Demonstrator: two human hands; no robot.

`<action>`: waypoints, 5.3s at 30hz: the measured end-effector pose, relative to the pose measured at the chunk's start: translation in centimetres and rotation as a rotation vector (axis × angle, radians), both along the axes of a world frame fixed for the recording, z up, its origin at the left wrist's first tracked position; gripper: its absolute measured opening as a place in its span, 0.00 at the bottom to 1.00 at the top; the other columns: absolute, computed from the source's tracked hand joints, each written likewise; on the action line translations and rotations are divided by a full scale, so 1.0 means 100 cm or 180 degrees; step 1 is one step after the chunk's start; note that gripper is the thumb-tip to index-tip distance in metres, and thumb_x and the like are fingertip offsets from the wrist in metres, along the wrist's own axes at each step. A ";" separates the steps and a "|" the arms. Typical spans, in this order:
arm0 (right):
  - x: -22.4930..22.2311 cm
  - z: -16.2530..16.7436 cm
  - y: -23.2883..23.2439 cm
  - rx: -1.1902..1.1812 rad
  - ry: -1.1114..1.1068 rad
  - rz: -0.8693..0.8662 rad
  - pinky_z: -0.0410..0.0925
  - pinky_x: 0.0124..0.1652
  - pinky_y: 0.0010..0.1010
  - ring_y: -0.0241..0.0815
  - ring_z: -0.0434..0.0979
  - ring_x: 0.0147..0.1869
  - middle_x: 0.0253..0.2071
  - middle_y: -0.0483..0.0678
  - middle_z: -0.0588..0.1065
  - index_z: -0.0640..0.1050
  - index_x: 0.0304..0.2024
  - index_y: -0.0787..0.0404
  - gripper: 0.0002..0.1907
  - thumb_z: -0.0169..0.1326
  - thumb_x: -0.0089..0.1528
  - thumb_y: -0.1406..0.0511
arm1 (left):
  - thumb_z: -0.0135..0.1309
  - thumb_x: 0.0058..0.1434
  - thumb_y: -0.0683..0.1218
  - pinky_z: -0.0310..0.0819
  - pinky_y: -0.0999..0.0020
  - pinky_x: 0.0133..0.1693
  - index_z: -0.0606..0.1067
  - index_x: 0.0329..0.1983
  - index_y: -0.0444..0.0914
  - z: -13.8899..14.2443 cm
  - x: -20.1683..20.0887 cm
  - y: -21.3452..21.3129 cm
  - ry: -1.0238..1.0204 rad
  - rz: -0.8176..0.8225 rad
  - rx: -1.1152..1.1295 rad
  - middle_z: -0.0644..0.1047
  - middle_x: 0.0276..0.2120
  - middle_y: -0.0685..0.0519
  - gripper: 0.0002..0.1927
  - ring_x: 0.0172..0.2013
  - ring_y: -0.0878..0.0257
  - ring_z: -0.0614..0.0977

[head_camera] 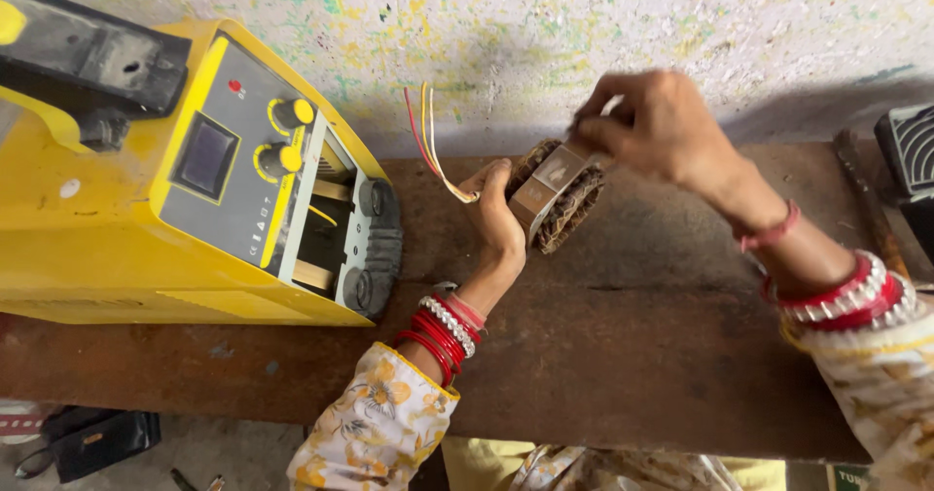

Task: The person winds a multi-colored wire around a rectangular cardboard core by hand, repeatedly looping and adjusting the wire to form a coil. The person holds the core with one hand and guides the wire with the other, occasionally repositioning the core on the workbench.

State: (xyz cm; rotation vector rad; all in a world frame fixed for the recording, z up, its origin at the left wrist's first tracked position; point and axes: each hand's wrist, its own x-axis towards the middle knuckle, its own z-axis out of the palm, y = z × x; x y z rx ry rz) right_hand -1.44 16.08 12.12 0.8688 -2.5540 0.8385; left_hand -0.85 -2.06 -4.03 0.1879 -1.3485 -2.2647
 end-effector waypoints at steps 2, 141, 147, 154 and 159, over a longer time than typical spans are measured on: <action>0.001 0.002 -0.001 0.0071 -0.0250 -0.0113 0.69 0.21 0.25 0.36 0.78 0.21 0.29 0.55 0.82 0.82 0.40 0.66 0.05 0.59 0.64 0.69 | 0.54 0.64 0.45 0.73 0.63 0.48 0.78 0.39 0.25 0.001 0.001 0.000 -0.0026 0.0013 -0.0022 0.79 0.36 0.47 0.15 0.40 0.60 0.78; 0.002 0.000 -0.005 -0.0125 -0.0380 -0.0189 0.70 0.23 0.31 0.42 0.79 0.22 0.27 0.57 0.81 0.81 0.39 0.68 0.05 0.59 0.64 0.70 | 0.55 0.68 0.43 0.69 0.64 0.43 0.74 0.30 0.26 -0.003 0.000 -0.001 0.0227 -0.0230 0.0078 0.74 0.32 0.52 0.15 0.36 0.63 0.73; 0.003 0.002 -0.008 -0.0260 -0.0307 -0.0016 0.74 0.25 0.27 0.38 0.82 0.25 0.30 0.56 0.82 0.80 0.40 0.69 0.05 0.57 0.64 0.71 | 0.53 0.61 0.42 0.73 0.68 0.46 0.78 0.34 0.30 -0.003 -0.004 0.002 -0.0023 0.0004 0.0141 0.79 0.34 0.53 0.09 0.38 0.66 0.78; -0.003 -0.004 -0.007 -0.0019 -0.0821 -0.0352 0.70 0.21 0.26 0.38 0.80 0.21 0.31 0.55 0.82 0.80 0.41 0.67 0.05 0.56 0.64 0.70 | 0.55 0.63 0.42 0.72 0.65 0.42 0.76 0.33 0.29 -0.009 -0.005 0.001 0.0020 -0.0146 0.0256 0.77 0.33 0.52 0.09 0.35 0.64 0.76; -0.004 -0.007 -0.004 0.0047 -0.0346 -0.0112 0.71 0.22 0.26 0.40 0.80 0.22 0.31 0.57 0.82 0.80 0.41 0.68 0.05 0.55 0.66 0.71 | 0.56 0.69 0.42 0.69 0.63 0.42 0.72 0.29 0.27 -0.016 -0.007 0.001 0.0285 -0.0195 0.0186 0.73 0.31 0.52 0.14 0.36 0.63 0.73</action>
